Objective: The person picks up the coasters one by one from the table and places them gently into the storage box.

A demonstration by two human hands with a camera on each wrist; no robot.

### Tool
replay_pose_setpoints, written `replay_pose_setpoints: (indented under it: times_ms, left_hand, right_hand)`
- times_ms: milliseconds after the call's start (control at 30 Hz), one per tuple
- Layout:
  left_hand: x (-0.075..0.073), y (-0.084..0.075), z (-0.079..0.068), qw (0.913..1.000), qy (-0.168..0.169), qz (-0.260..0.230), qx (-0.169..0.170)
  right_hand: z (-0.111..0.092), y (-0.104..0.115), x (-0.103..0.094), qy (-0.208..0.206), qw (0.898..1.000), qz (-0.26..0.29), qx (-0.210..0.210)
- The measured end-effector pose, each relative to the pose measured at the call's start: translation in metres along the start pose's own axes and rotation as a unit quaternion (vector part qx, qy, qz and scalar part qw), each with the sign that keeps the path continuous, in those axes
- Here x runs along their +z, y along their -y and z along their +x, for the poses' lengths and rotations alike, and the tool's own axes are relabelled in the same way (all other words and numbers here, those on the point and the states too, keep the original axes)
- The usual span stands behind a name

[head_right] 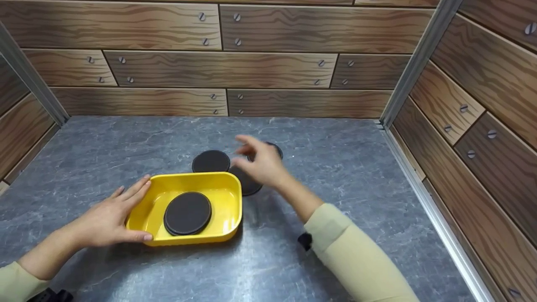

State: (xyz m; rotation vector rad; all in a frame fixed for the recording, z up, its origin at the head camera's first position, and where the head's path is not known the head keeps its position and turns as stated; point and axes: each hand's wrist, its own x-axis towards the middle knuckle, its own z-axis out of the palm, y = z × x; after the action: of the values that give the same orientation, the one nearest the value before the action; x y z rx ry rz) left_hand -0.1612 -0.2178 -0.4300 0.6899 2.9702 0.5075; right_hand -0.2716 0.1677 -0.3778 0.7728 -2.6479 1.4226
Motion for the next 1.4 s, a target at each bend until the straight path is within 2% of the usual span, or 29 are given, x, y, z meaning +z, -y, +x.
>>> replay_pose_setpoints:
  times_ms: [233, 500, 733, 967, 1200, 1400]
  left_hand:
    - [-0.001, 0.000, 0.000, 1.0000, 0.005, -0.002, -0.002]
    - [-0.002, 0.000, 0.002, 1.0000, 0.003, -0.002, 0.000]
    - [-0.001, 0.000, 0.001, 1.0000, -0.003, 0.000, 0.004]
    - [0.000, 0.001, 0.002, 1.0000, 0.004, -0.006, -0.001]
    - [-0.001, 0.001, 0.002, 1.0000, 0.006, -0.005, -0.003]
    - [0.000, 0.001, 0.002, 1.0000, 0.006, -0.003, -0.002]
  right_hand:
    - [0.016, -0.033, -0.033, -0.036, 0.999, -0.023, 0.031]
    - [0.027, -0.064, -0.053, -0.047, 0.995, 0.016, 0.089]
    - [0.034, -0.094, -0.052, -0.059, 0.991, 0.051, 0.111]
    - [0.039, -0.119, -0.046, -0.047, 0.989, 0.052, 0.127]
    - [0.039, -0.133, -0.045, -0.021, 0.988, 0.051, 0.146]
    - [0.039, -0.139, -0.044, 0.009, 0.983, 0.087, 0.162]
